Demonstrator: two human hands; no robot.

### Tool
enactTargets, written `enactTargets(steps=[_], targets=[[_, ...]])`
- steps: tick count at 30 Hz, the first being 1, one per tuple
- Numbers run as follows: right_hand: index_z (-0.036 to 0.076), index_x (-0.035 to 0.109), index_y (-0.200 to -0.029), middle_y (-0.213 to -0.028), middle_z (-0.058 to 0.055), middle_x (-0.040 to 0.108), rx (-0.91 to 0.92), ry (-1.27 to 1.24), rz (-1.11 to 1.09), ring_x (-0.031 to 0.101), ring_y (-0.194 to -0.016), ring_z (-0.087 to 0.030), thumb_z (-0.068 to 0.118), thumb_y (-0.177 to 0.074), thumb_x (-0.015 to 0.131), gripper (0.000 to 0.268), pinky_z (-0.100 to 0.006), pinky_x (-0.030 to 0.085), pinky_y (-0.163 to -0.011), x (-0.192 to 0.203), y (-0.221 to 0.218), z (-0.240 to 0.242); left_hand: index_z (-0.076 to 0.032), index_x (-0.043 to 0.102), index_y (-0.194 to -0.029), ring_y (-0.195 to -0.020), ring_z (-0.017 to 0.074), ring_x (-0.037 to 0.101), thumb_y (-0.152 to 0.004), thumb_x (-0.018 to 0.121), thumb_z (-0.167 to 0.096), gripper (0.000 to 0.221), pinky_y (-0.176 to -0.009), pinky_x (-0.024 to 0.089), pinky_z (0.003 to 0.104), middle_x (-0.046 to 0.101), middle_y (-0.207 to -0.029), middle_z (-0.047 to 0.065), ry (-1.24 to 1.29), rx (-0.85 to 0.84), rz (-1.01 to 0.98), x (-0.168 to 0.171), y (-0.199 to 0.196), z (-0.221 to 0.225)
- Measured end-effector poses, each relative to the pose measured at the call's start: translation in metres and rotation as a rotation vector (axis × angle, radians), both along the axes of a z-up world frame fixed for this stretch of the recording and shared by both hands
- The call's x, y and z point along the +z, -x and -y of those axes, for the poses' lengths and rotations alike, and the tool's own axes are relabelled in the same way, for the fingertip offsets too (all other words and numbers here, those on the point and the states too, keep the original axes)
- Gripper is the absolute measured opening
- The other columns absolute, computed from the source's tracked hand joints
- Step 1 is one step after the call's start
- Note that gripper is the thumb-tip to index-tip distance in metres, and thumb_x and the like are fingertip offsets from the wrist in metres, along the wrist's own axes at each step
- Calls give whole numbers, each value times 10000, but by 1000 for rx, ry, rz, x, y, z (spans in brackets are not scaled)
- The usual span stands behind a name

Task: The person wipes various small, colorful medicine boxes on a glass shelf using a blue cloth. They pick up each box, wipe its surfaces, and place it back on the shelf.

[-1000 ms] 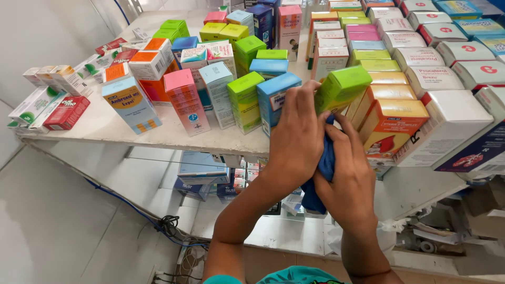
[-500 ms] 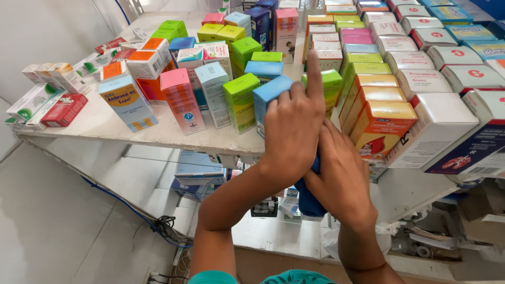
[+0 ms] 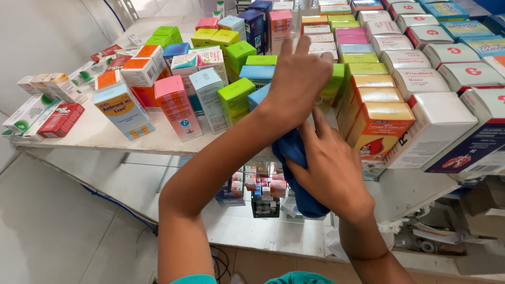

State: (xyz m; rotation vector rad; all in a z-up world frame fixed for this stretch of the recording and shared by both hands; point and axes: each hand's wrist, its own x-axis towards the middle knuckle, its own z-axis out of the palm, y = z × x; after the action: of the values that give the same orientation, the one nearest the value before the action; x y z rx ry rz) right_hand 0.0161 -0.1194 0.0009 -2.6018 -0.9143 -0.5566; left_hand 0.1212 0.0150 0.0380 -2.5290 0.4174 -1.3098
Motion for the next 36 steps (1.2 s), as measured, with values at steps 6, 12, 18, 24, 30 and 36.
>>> enactTargets(steps=[6, 12, 18, 24, 30, 36], targets=[[41, 427, -1450, -1440, -218, 531, -19, -15, -86, 690, -775, -523, 380, -807, 718, 783, -614, 553, -588, 8, -9, -7, -122, 724, -804, -919, 279, 529, -851, 668, -194, 103, -899, 389, 455, 710, -718, 95, -66, 155, 144, -13, -27, 6], [-2, 516, -1348, -1274, -238, 608, -31, -48, -143, 670, -755, -539, 367, -816, 704, 674, -622, 537, -654, 5, -19, -12, -53, 718, -794, -713, 221, 510, -813, 663, -137, 101, -703, 437, 380, 612, -825, 113, -37, 197, 254, -18, -34, 13], [26, 470, -1414, -1352, -228, 578, -75, -91, -258, 636, -901, -577, 407, -855, 659, 703, -682, 502, -727, 8, -30, -19, -82, 696, -799, -672, 203, 573, -833, 670, -123, 59, -672, 485, 365, 616, -822, 90, 2, 182, 263, -18, -41, 8], [2, 631, -1254, -1224, -237, 648, -63, -156, -262, 646, -878, -535, 425, -897, 654, 554, -622, 508, -733, 12, -29, -22, -65, 696, -778, -665, 192, 549, -827, 681, -154, 102, -655, 456, 372, 643, -780, 101, 12, 240, 217, -17, -48, 12], [13, 501, -1387, -1263, -237, 659, 43, -300, -245, 632, -988, -502, 299, -849, 688, 637, -561, 503, -773, 11, -32, -21, -74, 678, -881, -750, 241, 646, -812, 692, -157, 109, -716, 521, 383, 686, -856, 114, 86, 106, 156, -15, -51, 4], [-5, 445, -1476, -1402, -244, 583, -7, -205, -134, 625, -1112, -450, 345, -864, 696, 748, -528, 509, -825, 0, -32, -23, -47, 501, -1346, -1096, 311, 518, -925, 769, -401, 612, -1000, 394, 476, 606, -1146, 129, 200, -75, 33, 35, 83, -51]])
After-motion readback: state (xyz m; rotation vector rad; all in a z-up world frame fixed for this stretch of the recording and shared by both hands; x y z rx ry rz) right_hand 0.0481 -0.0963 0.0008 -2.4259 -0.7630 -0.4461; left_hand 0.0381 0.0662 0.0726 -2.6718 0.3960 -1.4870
